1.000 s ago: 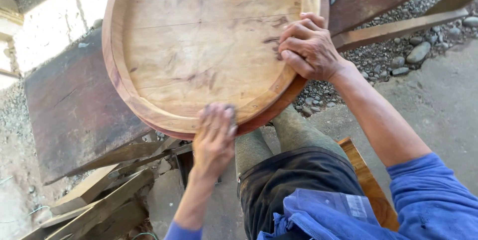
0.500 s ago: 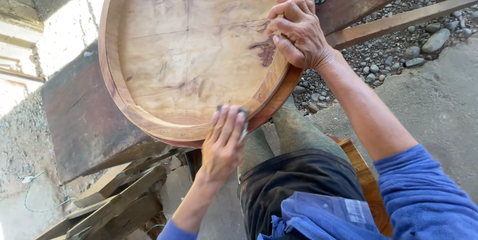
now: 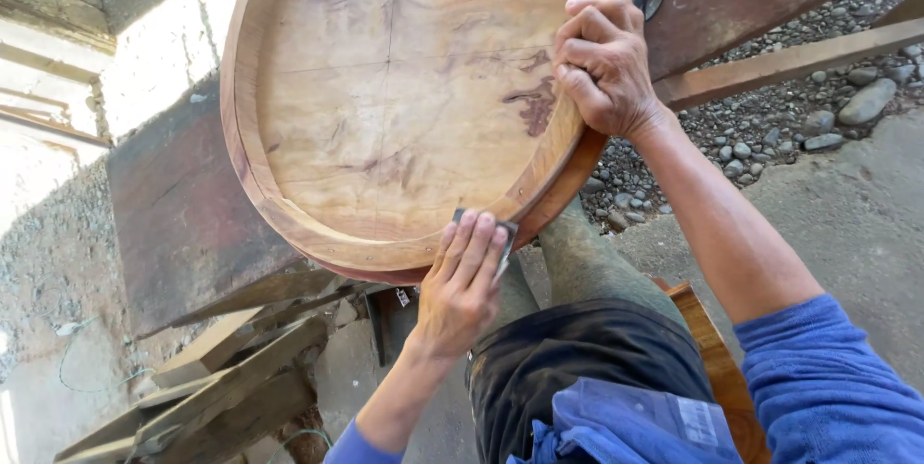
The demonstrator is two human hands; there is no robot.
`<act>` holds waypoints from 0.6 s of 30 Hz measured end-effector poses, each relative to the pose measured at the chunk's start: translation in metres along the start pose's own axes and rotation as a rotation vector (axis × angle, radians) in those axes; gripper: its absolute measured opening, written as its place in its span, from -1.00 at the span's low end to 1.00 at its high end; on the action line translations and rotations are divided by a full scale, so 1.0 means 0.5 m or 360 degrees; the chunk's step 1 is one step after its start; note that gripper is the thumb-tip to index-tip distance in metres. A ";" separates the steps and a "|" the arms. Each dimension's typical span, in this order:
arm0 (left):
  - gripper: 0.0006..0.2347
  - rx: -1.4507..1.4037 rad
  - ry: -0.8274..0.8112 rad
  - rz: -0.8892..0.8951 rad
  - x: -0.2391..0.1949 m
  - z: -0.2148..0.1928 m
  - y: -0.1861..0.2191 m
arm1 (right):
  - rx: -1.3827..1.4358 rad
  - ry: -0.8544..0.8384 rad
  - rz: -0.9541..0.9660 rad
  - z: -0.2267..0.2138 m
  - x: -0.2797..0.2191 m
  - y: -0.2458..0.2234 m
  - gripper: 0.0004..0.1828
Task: The person sands the rim of a large round wooden tray with a small piece of sandpaper, rotating the tray on the workbench to reach different sections of the edge. They occasionally reposition the tray and run a hand along the sanded rim between passes.
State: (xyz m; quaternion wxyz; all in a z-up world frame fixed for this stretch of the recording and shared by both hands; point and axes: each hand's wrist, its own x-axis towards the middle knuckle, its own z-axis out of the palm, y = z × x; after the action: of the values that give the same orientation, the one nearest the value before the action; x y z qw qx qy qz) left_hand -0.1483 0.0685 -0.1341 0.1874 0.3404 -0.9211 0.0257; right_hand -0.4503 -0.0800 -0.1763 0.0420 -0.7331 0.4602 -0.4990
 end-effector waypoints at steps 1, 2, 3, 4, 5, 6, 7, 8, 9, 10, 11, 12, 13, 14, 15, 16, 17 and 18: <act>-0.55 -0.0006 -0.0010 -0.0027 0.034 0.013 0.014 | 0.0016 -0.0024 0.0003 0.002 -0.004 0.006 -0.84; -0.58 -0.0083 -0.0002 -0.0023 0.065 0.023 0.027 | 0.0018 -0.0023 0.0014 0.005 -0.010 0.008 -0.84; -0.60 -0.0146 0.0028 -0.0004 0.102 0.034 0.031 | 0.0010 -0.0005 0.0003 0.007 -0.002 0.013 -0.83; -0.60 -0.0137 0.0041 -0.0018 0.127 0.058 0.044 | 0.0017 -0.0012 -0.0015 0.007 -0.009 0.007 -0.83; -0.62 -0.0163 0.0123 -0.0050 0.157 0.079 0.054 | 0.0006 -0.0004 -0.0012 0.005 -0.010 0.003 -0.83; -0.64 -0.0190 0.0207 -0.0080 0.189 0.100 0.063 | -0.0006 0.0004 -0.0009 0.003 -0.009 -0.001 -0.82; -0.64 -0.0177 0.0228 -0.0095 0.177 0.076 0.058 | 0.0000 -0.0004 -0.0036 0.002 -0.011 -0.003 -0.82; -0.64 -0.0246 0.0172 -0.0066 0.167 0.055 0.052 | -0.0004 -0.0013 -0.0016 0.003 -0.012 -0.001 -0.82; -0.63 -0.0312 0.0105 -0.0041 0.155 0.032 0.044 | 0.0003 -0.0023 0.0013 0.008 -0.014 0.001 -0.82; -0.63 -0.0296 0.0115 -0.0060 0.107 0.011 0.028 | 0.0019 -0.0031 -0.0007 0.001 -0.015 -0.006 -0.82; -0.62 -0.0276 0.0104 -0.0078 0.063 -0.011 0.005 | 0.0045 -0.0037 0.0024 0.000 -0.012 -0.009 -0.81; -0.61 -0.0255 0.0092 -0.0096 0.019 -0.033 -0.017 | 0.0070 -0.0044 0.0054 -0.002 -0.008 -0.010 -0.81; -0.61 -0.0232 0.0094 -0.0114 -0.032 -0.032 -0.062 | 0.0095 -0.0045 0.0038 0.001 -0.007 -0.003 -0.81; -0.61 -0.0072 0.0053 -0.0129 -0.085 -0.031 -0.106 | 0.0073 -0.0058 0.0068 0.005 -0.008 0.005 -0.80; -0.61 0.0077 0.0002 -0.0150 -0.145 -0.033 -0.142 | 0.0052 -0.0079 0.0106 0.006 -0.017 0.009 -0.78; -0.61 0.0092 -0.0005 -0.0173 -0.155 -0.033 -0.157 | 0.0077 -0.0090 0.0099 0.011 -0.021 0.021 -0.78; -0.64 0.0101 0.0024 -0.0385 -0.168 -0.034 -0.172 | 0.0066 -0.0088 0.0120 0.015 -0.027 0.031 -0.78; -0.67 0.0110 0.0054 -0.0596 -0.181 -0.036 -0.185 | 0.0054 -0.0086 0.0141 0.018 -0.033 0.039 -0.79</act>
State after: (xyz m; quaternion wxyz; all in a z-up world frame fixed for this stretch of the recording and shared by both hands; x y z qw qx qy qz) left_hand -0.0201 0.0565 -0.1578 0.1925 0.5116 -0.8369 0.0277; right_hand -0.4571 -0.0829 -0.2025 0.0889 -0.7244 0.4824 -0.4843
